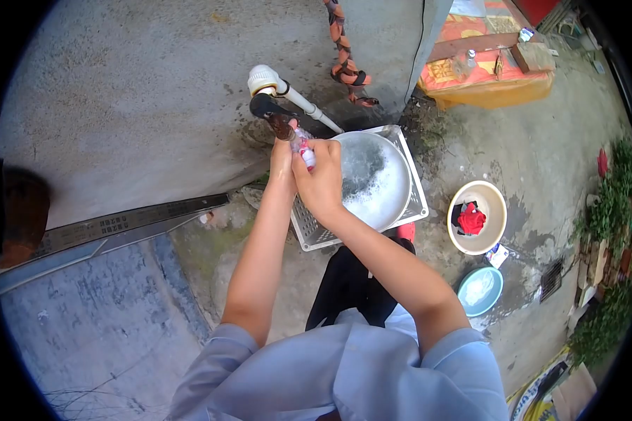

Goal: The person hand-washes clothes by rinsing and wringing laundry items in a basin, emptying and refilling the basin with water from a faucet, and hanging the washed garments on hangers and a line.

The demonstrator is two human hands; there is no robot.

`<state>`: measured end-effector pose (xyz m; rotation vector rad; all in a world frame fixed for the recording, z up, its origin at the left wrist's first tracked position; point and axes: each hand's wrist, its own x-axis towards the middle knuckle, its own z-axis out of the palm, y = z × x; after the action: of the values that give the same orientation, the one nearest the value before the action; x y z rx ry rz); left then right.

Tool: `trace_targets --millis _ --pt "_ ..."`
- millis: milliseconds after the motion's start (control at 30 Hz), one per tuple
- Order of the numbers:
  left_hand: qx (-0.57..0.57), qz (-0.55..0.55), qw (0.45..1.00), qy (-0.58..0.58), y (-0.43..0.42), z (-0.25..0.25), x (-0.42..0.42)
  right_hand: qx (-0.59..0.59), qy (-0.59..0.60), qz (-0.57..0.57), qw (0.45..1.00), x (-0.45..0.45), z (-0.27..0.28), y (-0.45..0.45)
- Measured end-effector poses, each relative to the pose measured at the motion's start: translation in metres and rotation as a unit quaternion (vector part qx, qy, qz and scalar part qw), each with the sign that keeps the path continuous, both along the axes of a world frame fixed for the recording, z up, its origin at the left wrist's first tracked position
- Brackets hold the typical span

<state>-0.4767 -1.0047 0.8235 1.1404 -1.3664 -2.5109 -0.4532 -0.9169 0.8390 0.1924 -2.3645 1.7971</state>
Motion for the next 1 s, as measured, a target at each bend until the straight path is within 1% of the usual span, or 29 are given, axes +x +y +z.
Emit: trace_targets --millis 33,100,133,167,200,233,267,300,333,367,400,433,500,533,567,633,667,700,733,767,800,833,867,900,967,1000 --pt "0.0 -0.001 1.0 -0.001 -0.003 -0.008 0.0 0.0 -0.001 -0.001 1.0 0.001 0.001 -0.001" --pt "0.134 -0.038 0.989 0.043 -0.006 -0.002 0.0 -0.009 -0.091 0.038 0.995 -0.001 0.001 -0.004" --pt "0.075 0.016 0.996 0.035 0.009 -0.002 0.002 -0.018 -0.113 0.035 0.993 -0.013 -0.001 -0.003" --pt "0.077 0.042 0.995 0.049 0.024 -0.008 0.002 -0.019 -0.111 0.036 0.993 -0.032 -0.003 0.001" --pt "0.065 0.009 0.998 0.009 0.029 -0.007 0.008 0.004 -0.222 0.008 0.975 -0.054 -0.004 0.006" --pt "0.054 -0.024 0.998 -0.033 0.034 -0.005 0.014 0.027 -0.332 -0.019 0.943 -0.062 -0.006 0.01" --pt "0.073 -0.024 0.995 -0.069 0.038 -0.005 0.011 0.058 -0.239 -0.029 0.969 -0.059 -0.01 0.011" --pt "0.073 -0.025 0.995 -0.066 0.036 -0.007 0.007 0.089 -0.141 -0.039 0.985 -0.057 -0.016 0.011" --pt "0.166 -0.023 0.986 0.009 0.03 -0.014 0.004 0.08 -0.04 -0.004 0.996 -0.049 -0.022 0.011" --pt "0.257 -0.019 0.963 0.085 0.021 -0.027 0.001 0.032 0.034 0.037 0.998 -0.033 -0.016 0.007" --pt "0.326 -0.176 0.896 0.245 -0.004 -0.065 0.004 0.033 0.035 0.038 0.998 -0.035 -0.016 0.006" --pt "0.328 -0.175 0.896 0.245 0.0 -0.064 0.0 0.04 0.023 0.018 0.999 -0.04 -0.018 0.006" --pt "0.298 -0.038 0.944 0.133 0.018 -0.046 -0.005 0.05 -0.005 -0.022 0.998 -0.05 -0.026 0.002" --pt "0.237 -0.055 0.968 0.069 0.028 -0.028 0.002 0.053 -0.019 -0.042 0.998 -0.056 -0.03 -0.002" --pt "0.236 -0.055 0.968 0.069 0.031 -0.012 0.006 0.095 0.01 -0.048 0.994 -0.069 -0.038 0.003" --pt "0.216 -0.029 0.972 0.086 0.034 0.01 0.008 0.022 -0.041 -0.078 0.996 -0.072 -0.028 0.007" --pt "0.232 -0.017 0.969 0.081 0.024 0.007 0.004 0.023 -0.041 -0.077 0.996 -0.065 -0.028 0.008" --pt "0.278 0.006 0.954 0.114 0.016 0.015 0.0 0.036 0.07 0.015 0.997 -0.053 -0.028 0.01" --pt "0.263 -0.018 0.962 0.073 0.01 0.022 -0.003 0.049 0.181 0.107 0.976 -0.043 -0.028 0.012" --pt "0.246 -0.04 0.968 0.03 0.009 0.034 -0.005 0.05 0.182 0.109 0.976 -0.033 -0.024 0.012" --pt "0.246 -0.038 0.968 0.03 0.008 0.036 -0.002 0.035 0.193 0.121 0.973 -0.022 -0.017 0.009" --pt "0.239 -0.093 0.964 0.062 0.008 0.037 0.004 0.019 0.203 0.133 0.97 -0.017 -0.011 0.007" --pt "0.235 -0.12 0.961 0.076 0.008 0.036 0.007 0.041 0.173 0.12 0.977 -0.017 -0.007 0.007" --pt "0.23 -0.147 0.958 0.091 0.008 0.035 0.01 0.04 0.172 0.121 0.977 -0.02 -0.008 0.009" --pt "0.208 -0.109 0.968 0.084 0.011 0.018 0.009 0.045 0.059 0.193 0.978 -0.033 -0.011 0.012" --pt "0.196 -0.09 0.973 0.081 0.013 0.009 0.006 0.088 0.091 0.159 0.979 -0.038 -0.009 0.009"
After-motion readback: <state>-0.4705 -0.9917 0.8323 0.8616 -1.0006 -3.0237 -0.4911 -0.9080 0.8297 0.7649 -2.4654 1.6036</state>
